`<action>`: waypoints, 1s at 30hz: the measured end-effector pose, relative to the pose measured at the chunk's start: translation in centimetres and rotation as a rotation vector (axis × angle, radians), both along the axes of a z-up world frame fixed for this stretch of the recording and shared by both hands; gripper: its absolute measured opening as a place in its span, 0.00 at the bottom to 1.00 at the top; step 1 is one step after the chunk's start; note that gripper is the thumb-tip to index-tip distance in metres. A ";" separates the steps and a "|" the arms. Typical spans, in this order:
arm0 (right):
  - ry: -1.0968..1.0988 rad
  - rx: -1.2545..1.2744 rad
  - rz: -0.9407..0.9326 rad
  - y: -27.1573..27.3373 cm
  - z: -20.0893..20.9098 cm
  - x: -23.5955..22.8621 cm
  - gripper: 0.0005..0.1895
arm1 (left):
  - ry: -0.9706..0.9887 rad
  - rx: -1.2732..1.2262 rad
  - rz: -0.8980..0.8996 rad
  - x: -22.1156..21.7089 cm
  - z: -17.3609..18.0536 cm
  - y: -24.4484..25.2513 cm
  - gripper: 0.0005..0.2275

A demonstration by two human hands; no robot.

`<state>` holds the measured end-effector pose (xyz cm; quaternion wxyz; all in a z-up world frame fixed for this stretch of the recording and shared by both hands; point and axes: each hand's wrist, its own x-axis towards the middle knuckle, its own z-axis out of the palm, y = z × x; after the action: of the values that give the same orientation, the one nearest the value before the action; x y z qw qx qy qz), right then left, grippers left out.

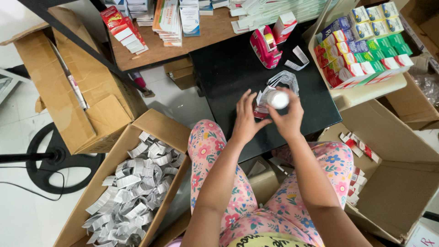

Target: The person sits on the floor and repeatedly packs small white bottles into red and white cardboard boxes. They insert the bottles, fold the box flaps, and place the completed packages into a nearby cardboard box. The person also handles small white paper inserts, folding them and placing them into the boxes alongside the bottles.

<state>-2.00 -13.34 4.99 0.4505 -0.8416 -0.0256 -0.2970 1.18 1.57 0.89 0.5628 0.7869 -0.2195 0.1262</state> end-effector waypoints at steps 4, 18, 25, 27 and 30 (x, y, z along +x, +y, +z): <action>-0.111 -0.246 0.018 0.1 -1.4 0.1 0.33 | 0.121 -0.136 -0.019 0.9 -2.1 -2.4 0.43; 0.125 -0.218 0.075 -2.1 -1.3 0.3 0.33 | 0.094 -0.062 -0.045 0.7 -4.8 -3.8 0.37; 0.375 -0.284 0.196 -3.2 1.4 1.6 0.34 | 0.173 -0.089 -0.127 1.1 -5.6 -4.1 0.41; 0.320 -0.380 0.164 -2.6 1.2 1.4 0.34 | 0.163 -0.094 -0.119 1.1 -5.8 -4.2 0.41; 0.243 -0.330 0.156 -1.9 0.8 0.7 0.32 | 0.156 -0.102 -0.108 1.1 -5.9 -4.3 0.39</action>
<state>-1.30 -15.20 5.76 0.3280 -0.9290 -0.0844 -0.1496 2.33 -2.70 -4.98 0.6234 0.7517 -0.2103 0.0452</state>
